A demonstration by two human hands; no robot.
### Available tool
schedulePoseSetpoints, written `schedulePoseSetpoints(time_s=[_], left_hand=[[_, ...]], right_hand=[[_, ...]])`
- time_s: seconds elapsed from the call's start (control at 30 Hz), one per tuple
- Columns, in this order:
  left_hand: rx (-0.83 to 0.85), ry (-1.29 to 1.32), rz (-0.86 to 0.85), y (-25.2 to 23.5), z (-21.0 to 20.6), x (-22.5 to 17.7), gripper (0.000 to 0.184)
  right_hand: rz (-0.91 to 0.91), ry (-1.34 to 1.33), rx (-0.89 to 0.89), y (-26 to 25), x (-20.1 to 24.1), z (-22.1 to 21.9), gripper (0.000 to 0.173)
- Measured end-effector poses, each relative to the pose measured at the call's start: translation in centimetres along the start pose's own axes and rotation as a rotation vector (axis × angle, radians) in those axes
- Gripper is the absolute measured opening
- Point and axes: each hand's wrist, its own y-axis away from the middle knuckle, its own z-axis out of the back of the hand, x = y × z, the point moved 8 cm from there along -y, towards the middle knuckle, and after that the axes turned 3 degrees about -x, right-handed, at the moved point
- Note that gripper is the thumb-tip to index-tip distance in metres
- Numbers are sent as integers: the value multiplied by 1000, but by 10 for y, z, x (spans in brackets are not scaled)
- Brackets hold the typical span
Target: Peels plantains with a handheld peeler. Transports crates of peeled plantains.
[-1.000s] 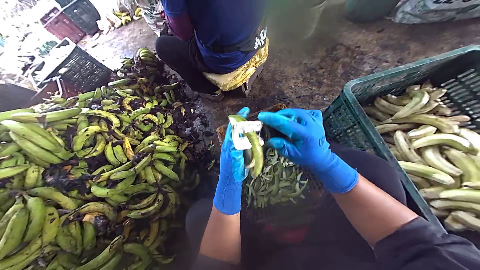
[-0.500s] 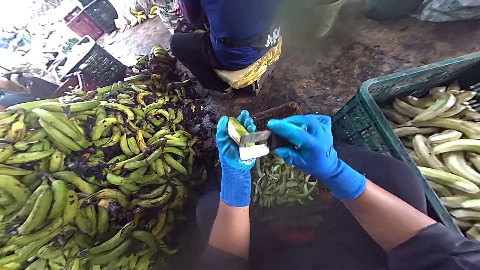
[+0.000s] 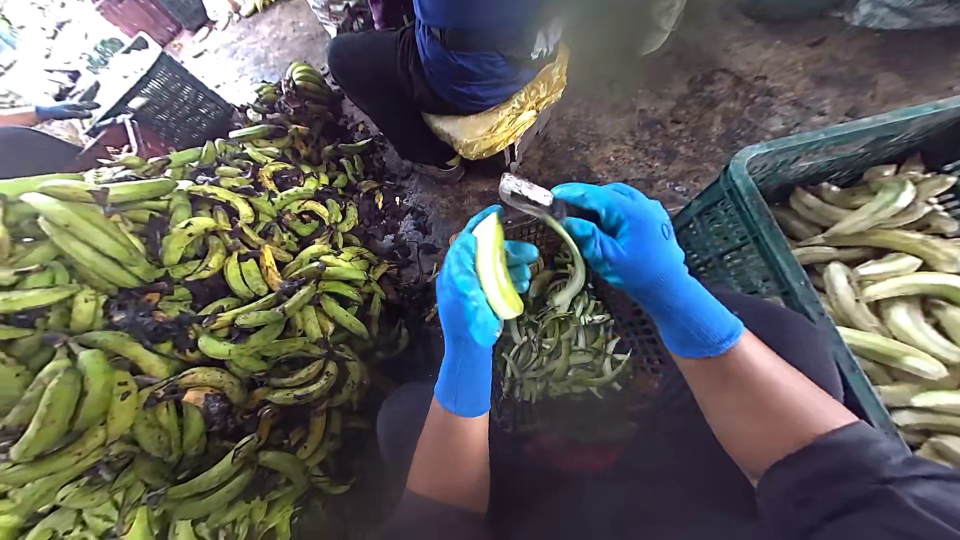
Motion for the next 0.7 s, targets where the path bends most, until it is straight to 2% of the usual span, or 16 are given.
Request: schedulePoseSetpoints(time_s=[0.03, 0.1, 0.17, 0.23, 0.3, 0.37, 0.4, 0.43, 0.47, 0.53, 0.6, 0.63, 0.7], left_hand=[[-30, 151, 72, -5, 5, 0, 59], [55, 411, 160, -9, 11, -2, 62], [96, 432, 152, -7, 10, -7, 56], [31, 267, 73, 1, 5, -6, 44], [33, 126, -51, 9, -1, -5, 36], [108, 83, -69, 11, -6, -4, 39], [166, 85, -55, 9, -7, -5, 42], [174, 137, -17, 5, -5, -5, 44], [158, 228, 55, 0, 0, -2, 46], [96, 372, 156, -6, 11, 4, 46], [75, 348, 156, -8, 17, 5, 45], [55, 260, 119, -7, 17, 3, 44], [3, 42, 22, 2, 16, 0, 44]], right_hand=[[124, -1, -43, 8, 12, 3, 58], [404, 13, -89, 28, 39, 5, 56], [561, 36, -108, 41, 56, 5, 47], [490, 8, -106, 36, 60, 5, 44], [256, -103, -82, 18, 45, 2, 49], [-35, -241, -50, 4, 13, 0, 51], [-136, -296, -37, 0, -1, 0, 53], [-159, -331, -15, 0, -6, 2, 55], [-88, -341, 22, 2, -1, 6, 56], [212, -281, 102, 13, 22, 9, 60], [428, -195, 142, 27, 39, 3, 56], [446, -153, 129, 30, 41, -1, 53], [327, -92, 17, 25, 32, -2, 49]])
